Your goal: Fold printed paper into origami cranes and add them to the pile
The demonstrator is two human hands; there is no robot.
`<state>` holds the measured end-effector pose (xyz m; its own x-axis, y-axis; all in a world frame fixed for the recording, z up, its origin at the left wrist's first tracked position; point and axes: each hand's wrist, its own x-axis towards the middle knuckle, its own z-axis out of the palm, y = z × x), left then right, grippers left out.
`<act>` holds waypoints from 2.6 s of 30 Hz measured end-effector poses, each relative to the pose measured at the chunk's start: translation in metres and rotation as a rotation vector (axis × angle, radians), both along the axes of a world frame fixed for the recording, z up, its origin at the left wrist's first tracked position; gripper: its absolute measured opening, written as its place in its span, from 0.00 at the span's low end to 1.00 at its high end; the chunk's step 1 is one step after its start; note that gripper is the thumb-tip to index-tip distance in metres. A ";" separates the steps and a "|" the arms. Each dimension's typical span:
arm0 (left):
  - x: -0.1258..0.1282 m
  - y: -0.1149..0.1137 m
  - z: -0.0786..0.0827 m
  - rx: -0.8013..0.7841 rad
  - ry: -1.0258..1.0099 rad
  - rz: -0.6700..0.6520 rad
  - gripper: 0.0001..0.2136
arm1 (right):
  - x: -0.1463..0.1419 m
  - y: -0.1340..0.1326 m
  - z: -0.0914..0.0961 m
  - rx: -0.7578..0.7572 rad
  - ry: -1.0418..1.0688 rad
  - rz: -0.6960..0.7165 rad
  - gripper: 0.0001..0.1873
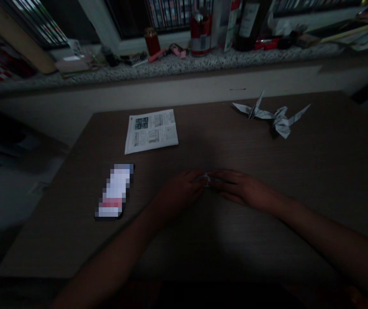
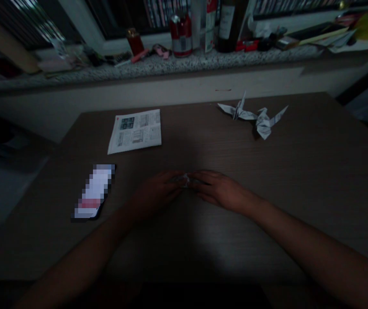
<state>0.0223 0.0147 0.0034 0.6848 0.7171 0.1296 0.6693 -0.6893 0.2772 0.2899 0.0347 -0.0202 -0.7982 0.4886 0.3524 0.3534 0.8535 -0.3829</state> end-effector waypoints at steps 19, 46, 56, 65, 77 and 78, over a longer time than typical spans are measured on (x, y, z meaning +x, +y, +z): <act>0.007 0.001 -0.006 -0.005 -0.101 0.070 0.10 | -0.001 0.001 -0.003 -0.027 -0.001 0.004 0.23; -0.011 -0.032 -0.012 0.003 0.192 -0.058 0.31 | -0.003 -0.005 0.000 -0.039 -0.046 -0.038 0.27; -0.033 -0.040 -0.012 -0.027 0.152 -0.001 0.31 | -0.002 -0.008 -0.002 -0.029 -0.039 -0.052 0.28; -0.041 -0.042 -0.006 -0.041 0.109 0.041 0.28 | -0.012 -0.007 0.003 -0.010 -0.050 -0.115 0.18; -0.021 -0.026 0.012 -0.075 0.012 0.137 0.16 | -0.025 -0.004 -0.004 -0.205 0.154 -0.281 0.10; -0.019 -0.023 0.012 -0.075 0.017 0.144 0.15 | -0.026 -0.004 -0.003 -0.220 0.152 -0.301 0.12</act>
<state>0.0037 -0.0085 0.0157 0.5759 0.8152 0.0609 0.7649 -0.5636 0.3119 0.2643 0.0306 -0.0234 -0.5551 0.7693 0.3163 0.5002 0.6126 -0.6120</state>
